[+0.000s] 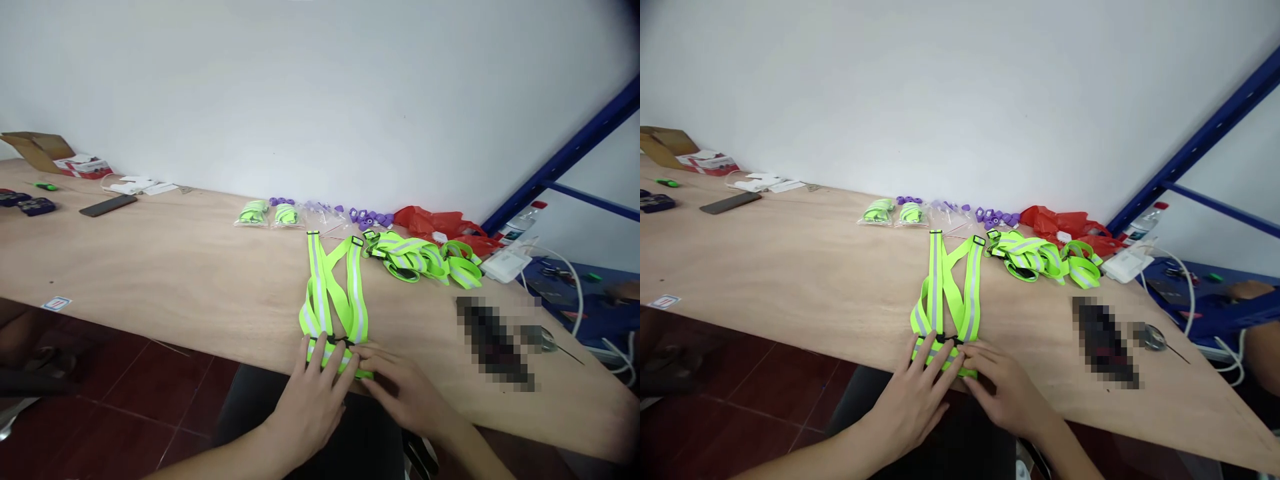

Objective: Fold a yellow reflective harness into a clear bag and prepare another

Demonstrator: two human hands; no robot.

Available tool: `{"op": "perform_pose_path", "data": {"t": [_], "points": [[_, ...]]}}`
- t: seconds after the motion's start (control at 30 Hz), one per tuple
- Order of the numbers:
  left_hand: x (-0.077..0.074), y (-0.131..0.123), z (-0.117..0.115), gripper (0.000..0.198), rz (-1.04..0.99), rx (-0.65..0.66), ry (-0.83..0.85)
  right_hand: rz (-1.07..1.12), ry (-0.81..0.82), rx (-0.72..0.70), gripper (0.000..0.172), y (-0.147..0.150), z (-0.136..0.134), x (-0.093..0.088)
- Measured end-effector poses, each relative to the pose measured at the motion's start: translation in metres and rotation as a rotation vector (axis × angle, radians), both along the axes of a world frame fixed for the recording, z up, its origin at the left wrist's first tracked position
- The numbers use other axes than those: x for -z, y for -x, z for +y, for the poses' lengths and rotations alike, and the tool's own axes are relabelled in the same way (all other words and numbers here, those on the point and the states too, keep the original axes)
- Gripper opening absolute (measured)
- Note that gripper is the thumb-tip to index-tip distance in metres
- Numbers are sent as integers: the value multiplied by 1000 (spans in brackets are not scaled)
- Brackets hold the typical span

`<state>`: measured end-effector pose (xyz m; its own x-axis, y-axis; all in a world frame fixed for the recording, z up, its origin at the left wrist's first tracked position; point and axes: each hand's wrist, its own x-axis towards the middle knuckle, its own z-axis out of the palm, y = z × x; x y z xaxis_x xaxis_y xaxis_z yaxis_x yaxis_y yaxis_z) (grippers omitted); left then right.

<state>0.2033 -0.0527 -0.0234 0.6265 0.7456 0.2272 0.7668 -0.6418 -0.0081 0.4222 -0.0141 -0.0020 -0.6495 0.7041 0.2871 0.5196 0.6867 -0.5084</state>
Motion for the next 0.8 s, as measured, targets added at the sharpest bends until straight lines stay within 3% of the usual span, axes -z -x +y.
{"op": "perform_pose_path", "data": {"t": [0.07,0.1,0.27,0.37,0.47,0.6,0.8], "points": [[1,0,1,64,-13,-9,9,-38,91,-19,16,-5,20,-12],[1,0,1,63,-18,-13,14,-76,110,35,18,-7,34,-18],[4,-1,2,62,-51,-26,43,-295,-85,263,24,-3,140,-43],[8,-1,4,61,-81,-26,30,-549,-87,399,40,8,204,-51],[17,-1,7,60,-106,-1,-25,-707,-54,437,46,15,249,-50],[29,-1,10,56,-158,11,-156,-787,-16,437,35,14,282,-42],[34,-5,14,43,-229,-21,-294,-814,-23,379,37,15,300,-38]]}}
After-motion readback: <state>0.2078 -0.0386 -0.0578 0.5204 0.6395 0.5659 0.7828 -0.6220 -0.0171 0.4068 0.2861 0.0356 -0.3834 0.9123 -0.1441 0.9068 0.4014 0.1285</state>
